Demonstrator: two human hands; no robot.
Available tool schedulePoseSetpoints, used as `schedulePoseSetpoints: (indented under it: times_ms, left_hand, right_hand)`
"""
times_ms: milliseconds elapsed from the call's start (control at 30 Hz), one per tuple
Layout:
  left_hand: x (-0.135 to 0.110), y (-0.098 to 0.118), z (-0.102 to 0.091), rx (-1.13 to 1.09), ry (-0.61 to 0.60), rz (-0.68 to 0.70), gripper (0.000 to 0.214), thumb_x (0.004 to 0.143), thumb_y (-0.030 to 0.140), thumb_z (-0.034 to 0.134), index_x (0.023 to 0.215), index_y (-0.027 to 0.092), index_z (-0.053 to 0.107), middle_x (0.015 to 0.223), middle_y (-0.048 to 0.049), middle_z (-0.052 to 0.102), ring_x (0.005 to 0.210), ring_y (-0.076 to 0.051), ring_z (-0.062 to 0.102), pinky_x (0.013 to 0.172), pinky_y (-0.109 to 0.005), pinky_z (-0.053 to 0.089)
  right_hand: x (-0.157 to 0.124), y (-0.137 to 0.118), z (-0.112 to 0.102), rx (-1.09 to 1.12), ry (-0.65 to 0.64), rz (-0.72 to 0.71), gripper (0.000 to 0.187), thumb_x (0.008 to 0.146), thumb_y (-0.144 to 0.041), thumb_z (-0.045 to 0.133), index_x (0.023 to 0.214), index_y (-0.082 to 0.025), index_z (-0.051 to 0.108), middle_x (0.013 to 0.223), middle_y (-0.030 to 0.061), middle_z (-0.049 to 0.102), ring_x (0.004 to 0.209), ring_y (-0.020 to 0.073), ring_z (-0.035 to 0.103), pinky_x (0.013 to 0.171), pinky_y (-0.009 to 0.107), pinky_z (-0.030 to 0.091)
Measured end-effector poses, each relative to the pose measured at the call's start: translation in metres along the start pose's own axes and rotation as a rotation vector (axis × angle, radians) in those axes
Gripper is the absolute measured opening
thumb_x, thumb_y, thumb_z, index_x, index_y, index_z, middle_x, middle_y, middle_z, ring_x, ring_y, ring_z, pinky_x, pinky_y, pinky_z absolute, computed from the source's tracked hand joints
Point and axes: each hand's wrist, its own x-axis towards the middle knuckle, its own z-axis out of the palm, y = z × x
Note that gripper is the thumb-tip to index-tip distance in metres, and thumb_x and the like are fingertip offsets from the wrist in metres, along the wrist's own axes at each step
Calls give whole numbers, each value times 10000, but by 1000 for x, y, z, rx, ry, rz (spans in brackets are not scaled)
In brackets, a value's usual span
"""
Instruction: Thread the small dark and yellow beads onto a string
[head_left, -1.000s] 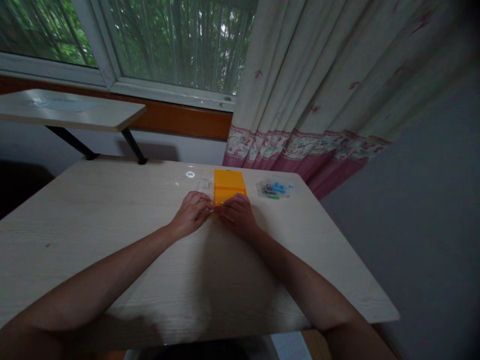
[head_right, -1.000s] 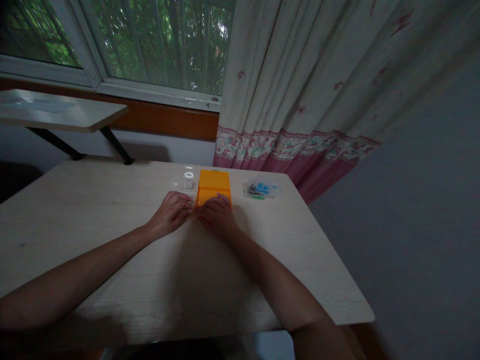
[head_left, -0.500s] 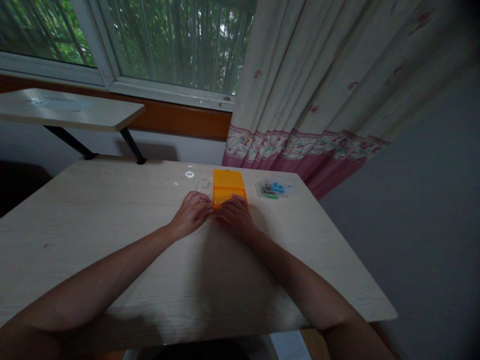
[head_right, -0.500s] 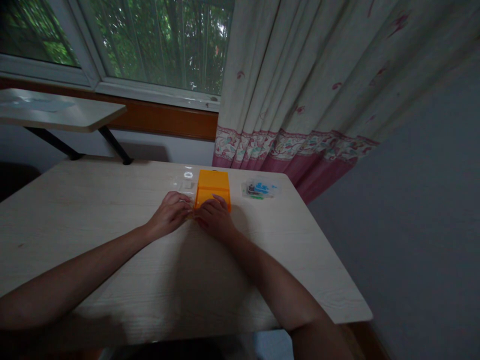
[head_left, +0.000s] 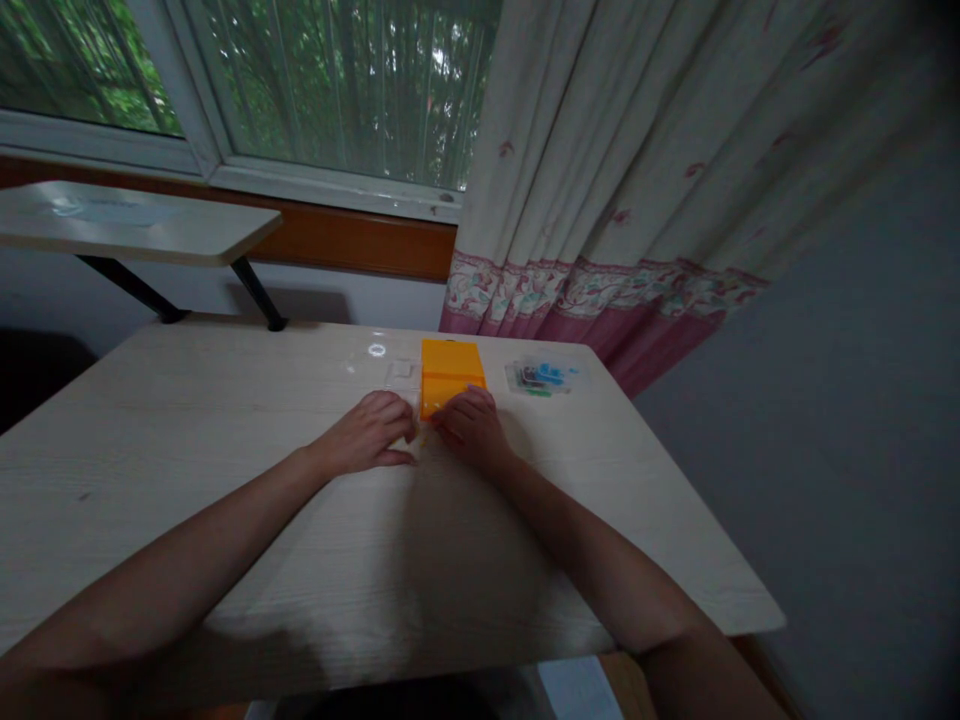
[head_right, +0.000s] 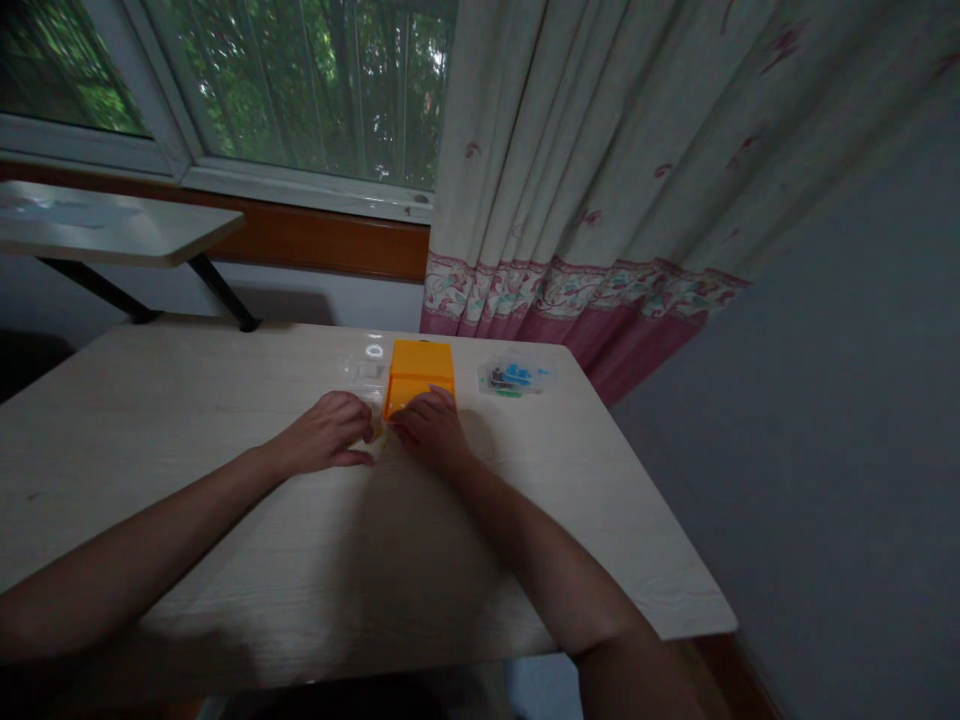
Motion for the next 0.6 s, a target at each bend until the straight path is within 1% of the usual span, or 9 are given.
schedulePoseSetpoints:
  times_ms: [167, 233, 333, 500, 600]
  left_hand:
    - [0, -5, 3, 41, 3, -10, 393, 867, 585, 552, 889, 202, 634, 987, -60, 591, 1012, -229, 494, 932, -377, 350]
    - [1, -4, 3, 48, 1, -2, 386, 878, 574, 542, 868, 199, 632, 979, -58, 590, 1001, -225, 495, 929, -376, 351]
    - [2, -1, 5, 69, 2, 11, 371, 899, 547, 528, 886, 191, 632, 973, -63, 588, 988, -222, 497, 924, -379, 358]
    - [7, 7, 11, 107, 29, -20, 267, 945, 416, 514, 908, 175, 622, 956, -77, 588, 959, -224, 500, 895, -382, 386]
    - [8, 10, 12, 65, 48, -55, 221, 948, 364, 515, 898, 180, 626, 934, -71, 586, 943, -220, 506, 876, -377, 396]
  right_hand:
    - [3, -2, -4, 14, -36, 17, 141, 913, -298, 579, 973, -246, 696, 876, 22, 702, 925, 172, 585, 1102, 417, 295]
    - [3, -2, -4, 22, -42, 26, 135, 910, -296, 586, 969, -245, 696, 876, 21, 704, 919, 169, 587, 1104, 416, 292]
    - [3, -1, -3, 26, -40, 28, 129, 908, -290, 590, 969, -247, 695, 877, 17, 704, 922, 164, 588, 1103, 411, 291]
    - [2, 1, -1, 18, -22, 7, 131, 905, -290, 597, 982, -245, 694, 872, 10, 701, 918, 162, 587, 1101, 408, 293]
    - [1, 1, 0, 16, -27, 12, 139, 908, -289, 592, 990, -248, 696, 874, 12, 703, 918, 163, 588, 1104, 409, 291]
